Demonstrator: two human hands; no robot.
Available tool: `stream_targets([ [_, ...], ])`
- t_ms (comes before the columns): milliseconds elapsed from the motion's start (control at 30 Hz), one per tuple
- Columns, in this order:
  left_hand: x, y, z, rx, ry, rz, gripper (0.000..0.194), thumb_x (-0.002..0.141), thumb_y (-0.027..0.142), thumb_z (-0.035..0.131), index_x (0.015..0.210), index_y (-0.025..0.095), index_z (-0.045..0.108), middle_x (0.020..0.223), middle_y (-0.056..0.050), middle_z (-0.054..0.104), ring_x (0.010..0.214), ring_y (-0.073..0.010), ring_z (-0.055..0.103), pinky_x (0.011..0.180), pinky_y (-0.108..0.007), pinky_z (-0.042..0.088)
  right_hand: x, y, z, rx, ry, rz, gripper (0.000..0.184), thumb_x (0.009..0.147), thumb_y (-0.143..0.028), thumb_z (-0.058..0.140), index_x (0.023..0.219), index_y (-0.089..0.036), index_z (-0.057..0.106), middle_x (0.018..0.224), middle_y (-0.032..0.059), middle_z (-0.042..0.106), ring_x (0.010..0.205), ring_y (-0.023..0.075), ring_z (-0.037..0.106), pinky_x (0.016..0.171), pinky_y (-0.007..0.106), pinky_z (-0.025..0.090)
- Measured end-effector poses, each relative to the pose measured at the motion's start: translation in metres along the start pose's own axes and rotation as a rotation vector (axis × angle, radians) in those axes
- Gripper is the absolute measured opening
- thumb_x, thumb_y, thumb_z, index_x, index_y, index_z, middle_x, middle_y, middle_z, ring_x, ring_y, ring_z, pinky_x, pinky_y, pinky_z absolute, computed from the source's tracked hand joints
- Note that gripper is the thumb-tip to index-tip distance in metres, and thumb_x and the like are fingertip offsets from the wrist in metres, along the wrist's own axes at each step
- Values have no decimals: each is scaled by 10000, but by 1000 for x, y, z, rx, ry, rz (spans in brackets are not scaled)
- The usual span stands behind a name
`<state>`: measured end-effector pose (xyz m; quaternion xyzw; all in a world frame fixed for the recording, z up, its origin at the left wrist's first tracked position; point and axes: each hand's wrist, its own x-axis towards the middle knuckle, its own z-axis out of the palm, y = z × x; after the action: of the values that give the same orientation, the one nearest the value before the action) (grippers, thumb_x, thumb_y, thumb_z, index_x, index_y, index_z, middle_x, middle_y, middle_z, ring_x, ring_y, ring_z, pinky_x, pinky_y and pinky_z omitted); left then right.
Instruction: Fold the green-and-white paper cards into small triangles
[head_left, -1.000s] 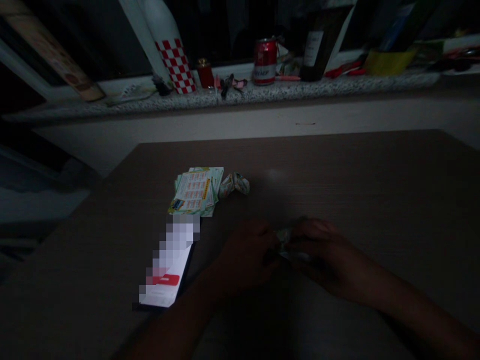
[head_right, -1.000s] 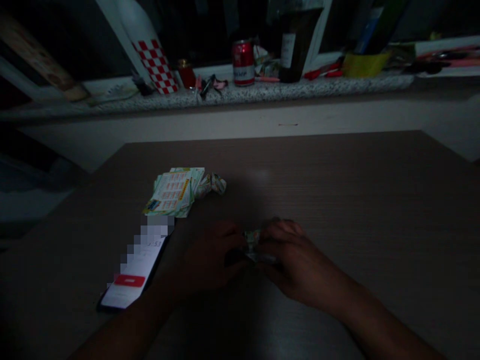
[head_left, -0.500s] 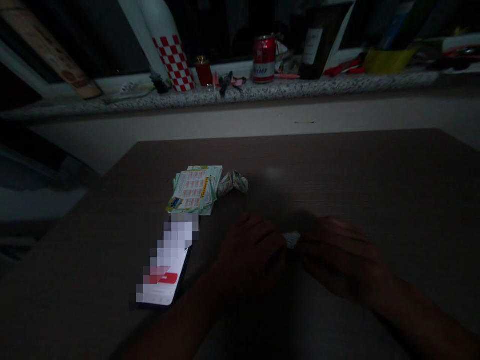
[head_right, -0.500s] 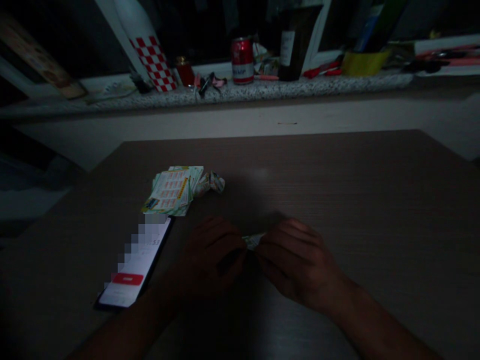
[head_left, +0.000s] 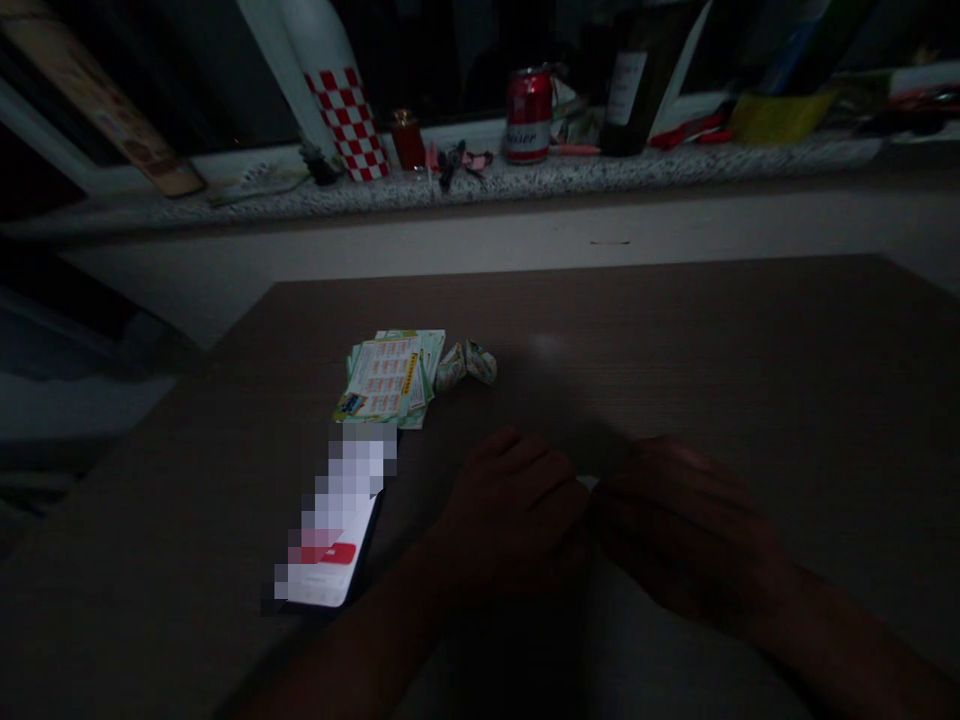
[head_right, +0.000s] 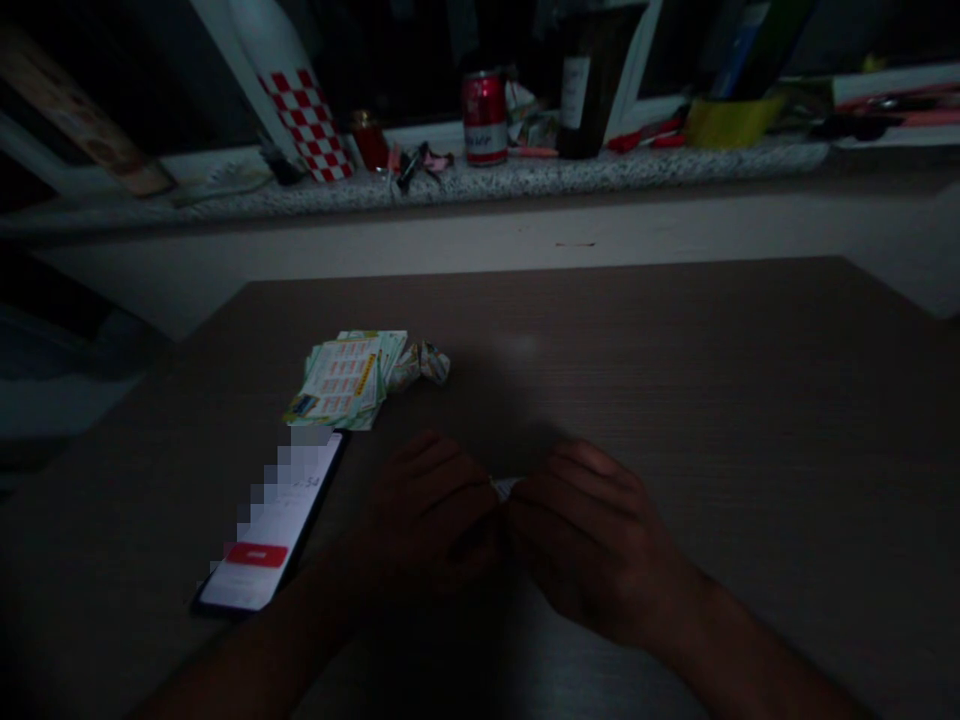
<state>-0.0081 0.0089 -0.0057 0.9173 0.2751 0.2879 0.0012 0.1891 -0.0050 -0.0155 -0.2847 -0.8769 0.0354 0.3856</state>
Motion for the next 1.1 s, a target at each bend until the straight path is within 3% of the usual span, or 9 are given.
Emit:
stream_targets([
  [133, 3, 1, -1, 11, 33, -13, 152, 847, 204, 524, 723, 163, 601, 701, -21, 616, 647, -140, 495, 625, -326, 353, 1, 0, -3, 1, 43, -59, 177, 750, -52, 675, 859, -172, 604, 747, 31, 683, 702, 171, 644, 710, 363, 507],
  [733, -13, -26, -16, 96, 175, -217, 38, 762, 162, 603, 747, 168, 569, 745, -30, 607, 711, -167, 540, 672, -329, 429, 8, -2, -23, -17, 136, 60, 198, 736, -61, 679, 876, -195, 637, 712, 33, 678, 651, 182, 644, 649, 366, 524],
  [900, -6, -10, -17, 43, 133, -190, 83, 801, 202, 602, 878, 173, 592, 883, -53, 638, 810, -177, 567, 715, -328, 453, 4, 1, -16, 52, 106, 51, 218, 727, -57, 688, 880, -203, 632, 733, 28, 684, 666, 185, 648, 651, 378, 524],
  [1100, -3, -8, -15, 12, 68, -151, 42, 840, 182, 572, 832, 169, 611, 819, -41, 652, 778, -167, 558, 707, -325, 438, 7, 1, -13, 79, 118, 84, 195, 736, -58, 667, 852, -212, 635, 724, 19, 673, 661, 183, 647, 640, 367, 518],
])
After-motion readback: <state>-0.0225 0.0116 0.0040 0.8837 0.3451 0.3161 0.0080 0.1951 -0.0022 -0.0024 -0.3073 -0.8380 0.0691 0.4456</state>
